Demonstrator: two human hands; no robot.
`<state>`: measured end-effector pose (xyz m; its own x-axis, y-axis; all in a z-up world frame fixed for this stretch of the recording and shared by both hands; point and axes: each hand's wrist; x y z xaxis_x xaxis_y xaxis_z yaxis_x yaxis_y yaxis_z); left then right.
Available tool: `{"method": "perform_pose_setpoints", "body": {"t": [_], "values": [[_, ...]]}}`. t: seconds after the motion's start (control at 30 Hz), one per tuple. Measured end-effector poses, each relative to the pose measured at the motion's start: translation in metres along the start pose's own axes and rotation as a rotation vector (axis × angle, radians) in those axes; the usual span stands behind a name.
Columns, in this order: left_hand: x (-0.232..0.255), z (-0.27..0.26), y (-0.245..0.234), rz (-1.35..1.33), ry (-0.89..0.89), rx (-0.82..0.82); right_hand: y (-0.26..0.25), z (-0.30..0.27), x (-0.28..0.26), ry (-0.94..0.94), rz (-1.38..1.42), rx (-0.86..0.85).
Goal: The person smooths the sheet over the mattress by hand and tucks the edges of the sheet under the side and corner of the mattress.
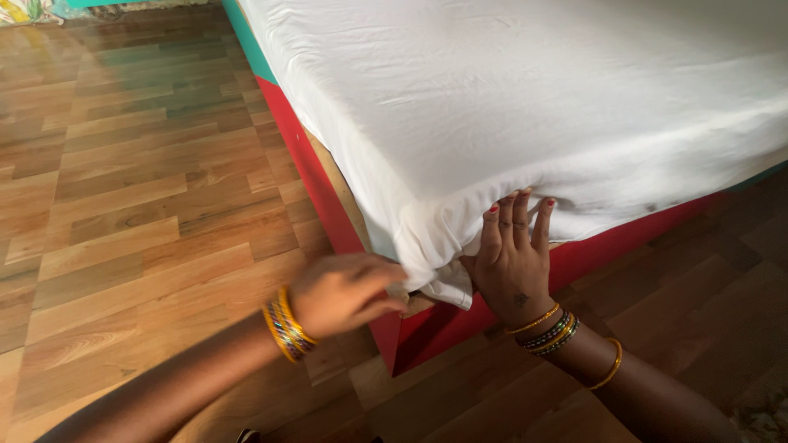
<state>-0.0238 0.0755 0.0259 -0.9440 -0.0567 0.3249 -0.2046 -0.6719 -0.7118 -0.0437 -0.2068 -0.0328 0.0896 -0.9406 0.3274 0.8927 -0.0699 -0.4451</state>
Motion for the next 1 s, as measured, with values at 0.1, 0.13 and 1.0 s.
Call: {"method": "perform_pose_setpoints", "body": {"t": [0.1,0.13,1.0], "values": [[0.003,0.005,0.014,-0.051,-0.095,-0.020,-0.008,0.003,-0.004,-0.005,-0.050,0.046],[0.002,0.006,0.016,-0.085,-0.155,-0.004,-0.010,0.004,-0.004,-0.027,-0.079,0.059],[0.009,0.001,0.088,-0.277,-0.379,0.166,-0.083,-0.001,-0.008,-0.198,0.488,-0.260]]}}
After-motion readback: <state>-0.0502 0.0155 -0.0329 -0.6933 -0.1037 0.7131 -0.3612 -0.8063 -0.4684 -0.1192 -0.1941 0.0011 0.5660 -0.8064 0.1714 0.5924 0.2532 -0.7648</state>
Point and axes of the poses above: each hand's wrist, its own z-axis towards the middle knuckle, its own y-axis out of the palm, x = y × z, and after that the axes turned 10 degrees about -z, right-handed
